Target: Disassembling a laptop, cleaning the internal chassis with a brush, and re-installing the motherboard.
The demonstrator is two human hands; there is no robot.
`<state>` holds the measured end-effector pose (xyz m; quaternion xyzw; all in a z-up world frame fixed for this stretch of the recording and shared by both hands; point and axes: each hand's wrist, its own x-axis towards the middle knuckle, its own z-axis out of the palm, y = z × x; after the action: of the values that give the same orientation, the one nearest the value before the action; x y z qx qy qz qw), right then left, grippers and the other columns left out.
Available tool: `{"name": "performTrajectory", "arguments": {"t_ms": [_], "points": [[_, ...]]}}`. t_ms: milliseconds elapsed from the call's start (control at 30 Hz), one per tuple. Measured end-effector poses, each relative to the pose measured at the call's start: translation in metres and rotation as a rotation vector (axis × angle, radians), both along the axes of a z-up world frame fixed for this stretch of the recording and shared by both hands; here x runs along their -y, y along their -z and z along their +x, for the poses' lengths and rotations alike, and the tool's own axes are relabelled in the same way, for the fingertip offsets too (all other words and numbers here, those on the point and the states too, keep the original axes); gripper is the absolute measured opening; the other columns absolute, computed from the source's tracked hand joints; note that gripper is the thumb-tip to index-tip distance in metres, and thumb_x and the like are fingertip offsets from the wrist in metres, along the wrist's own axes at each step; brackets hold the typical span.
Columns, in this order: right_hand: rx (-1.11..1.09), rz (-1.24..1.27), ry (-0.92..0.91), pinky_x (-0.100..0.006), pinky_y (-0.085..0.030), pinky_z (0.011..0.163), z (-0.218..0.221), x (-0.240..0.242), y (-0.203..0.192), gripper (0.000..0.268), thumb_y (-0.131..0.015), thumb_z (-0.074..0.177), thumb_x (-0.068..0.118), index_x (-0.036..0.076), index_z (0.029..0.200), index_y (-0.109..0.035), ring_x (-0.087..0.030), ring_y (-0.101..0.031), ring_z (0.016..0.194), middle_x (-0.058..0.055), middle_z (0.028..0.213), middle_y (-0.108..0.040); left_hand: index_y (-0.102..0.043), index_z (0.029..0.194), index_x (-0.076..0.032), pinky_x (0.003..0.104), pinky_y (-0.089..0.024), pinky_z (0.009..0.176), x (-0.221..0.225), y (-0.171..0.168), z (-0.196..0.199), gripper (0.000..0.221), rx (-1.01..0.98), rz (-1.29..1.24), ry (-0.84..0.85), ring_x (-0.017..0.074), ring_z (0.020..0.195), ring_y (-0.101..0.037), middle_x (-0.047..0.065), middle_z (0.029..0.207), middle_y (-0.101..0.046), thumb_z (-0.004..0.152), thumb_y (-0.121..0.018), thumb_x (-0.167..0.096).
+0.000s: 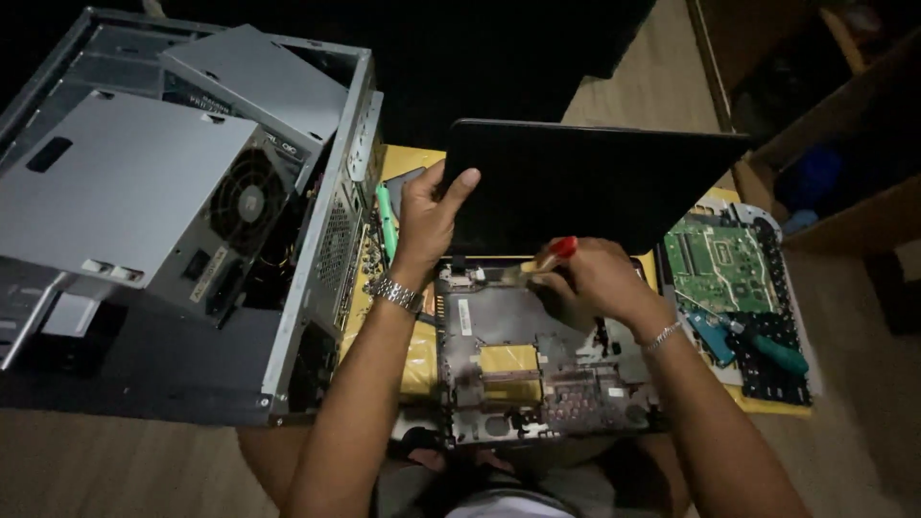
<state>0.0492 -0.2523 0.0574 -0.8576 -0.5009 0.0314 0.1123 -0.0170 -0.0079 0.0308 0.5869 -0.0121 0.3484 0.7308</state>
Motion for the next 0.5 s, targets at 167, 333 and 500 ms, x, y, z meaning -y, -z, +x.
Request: {"name": "performTrajectory", "arguments": {"t_ms": [167,333,500], "points": [[-0.089,0.071,0.003,-0.047,-0.057,0.087,-0.003,-0.004,0.012,0.017,-0.068,0.09,0.025,0.012,0.098,-0.075,-0.039,-0.073,0.099,-0.01,0.1,-0.078,-0.079,0.105,-0.011,0.026,-0.055,0.076,-0.001,-0.001,-0.001,0.015,-0.038,0.017,-0.006,0.0033,0.082,-0.056,-0.004,0.084,-0.071,0.096,-0.077,-0.023],[0.094,-0.309,0.172,-0.046,-0.057,0.083,0.042,0.034,0.014,0.03,-0.063,0.091,0.042,0.017,0.092,-0.079,-0.035,-0.074,0.093,-0.007,0.094,-0.079,-0.079,0.104,-0.011,0.025,-0.055,0.074,0.0,-0.003,-0.006,0.013,-0.035,-0.023,-0.014,0.0034,0.079,-0.055,-0.004,0.083,-0.07,0.096,-0.078,-0.021],[-0.288,0.139,0.025,-0.047,-0.057,0.09,0.008,0.024,-0.013,0.019,-0.071,0.089,0.025,0.009,0.092,-0.081,-0.041,-0.074,0.099,-0.015,0.099,-0.08,-0.079,0.104,-0.01,0.03,-0.056,0.077,-0.002,0.0,-0.001,0.014,-0.056,0.053,-0.062,0.0062,0.081,-0.057,-0.001,0.082,-0.072,0.096,-0.078,-0.022]]}}
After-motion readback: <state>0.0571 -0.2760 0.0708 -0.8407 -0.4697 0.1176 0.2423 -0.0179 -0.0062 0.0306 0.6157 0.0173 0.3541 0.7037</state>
